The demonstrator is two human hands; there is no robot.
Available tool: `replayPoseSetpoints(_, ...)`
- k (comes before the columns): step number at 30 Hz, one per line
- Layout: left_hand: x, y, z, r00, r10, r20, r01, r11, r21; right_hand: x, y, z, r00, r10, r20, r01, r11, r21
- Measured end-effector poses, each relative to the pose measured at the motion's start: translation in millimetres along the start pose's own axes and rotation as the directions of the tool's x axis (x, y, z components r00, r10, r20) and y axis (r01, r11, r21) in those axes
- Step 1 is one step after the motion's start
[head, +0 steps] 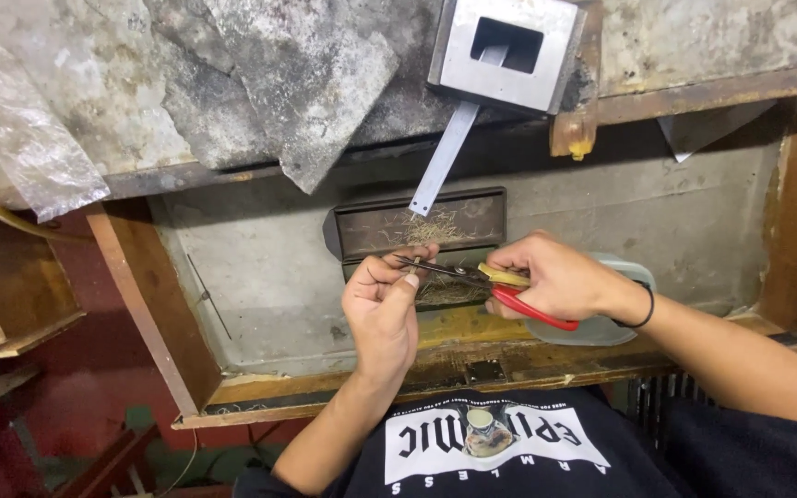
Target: Measuring thin metal wire with a caliper and cutting it into small segments using snips at a jewelry workbench.
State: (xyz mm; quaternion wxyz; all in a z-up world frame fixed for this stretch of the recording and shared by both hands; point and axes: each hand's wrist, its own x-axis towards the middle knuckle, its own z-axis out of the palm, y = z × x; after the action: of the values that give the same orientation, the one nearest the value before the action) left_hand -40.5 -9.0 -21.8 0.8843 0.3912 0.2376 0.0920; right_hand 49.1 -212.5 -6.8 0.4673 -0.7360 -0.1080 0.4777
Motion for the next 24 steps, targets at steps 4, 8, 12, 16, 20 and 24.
replayPoseSetpoints(4,-3.6,1.0,2.5,0.999,-0.023,-0.026,0.023,1.0,-0.02,-0.3,-1.1,1.0,0.998,0.057,0.032,-0.056,0.998,-0.026)
replayPoseSetpoints(8,-3.5,-0.1,0.0,0.999,-0.035,-0.037,0.034,0.999,-0.029,1.2,-1.3,-0.7,0.996,0.081,0.048,-0.08,0.996,-0.03)
replayPoseSetpoints(12,-0.6,-1.9,-5.3,0.999,-0.043,-0.032,0.043,0.999,-0.016,4.1,-6.4,-2.7,0.995,0.079,0.057,-0.078,0.996,-0.034)
replayPoseSetpoints(16,0.8,3.3,-3.7,0.998,-0.057,-0.03,0.057,0.998,-0.003,6.9,-5.4,-2.5,0.994,0.069,0.084,-0.064,0.997,-0.053)
replayPoseSetpoints(20,2.3,1.1,-6.1,0.998,-0.053,-0.019,0.054,0.998,0.018,6.9,-8.4,-2.0,0.995,0.048,0.089,-0.043,0.997,-0.06)
replayPoseSetpoints(24,3.2,1.3,-5.9,0.999,-0.054,-0.005,0.054,0.998,0.02,7.6,-10.3,-1.0,0.995,0.037,0.091,-0.03,0.997,-0.07)
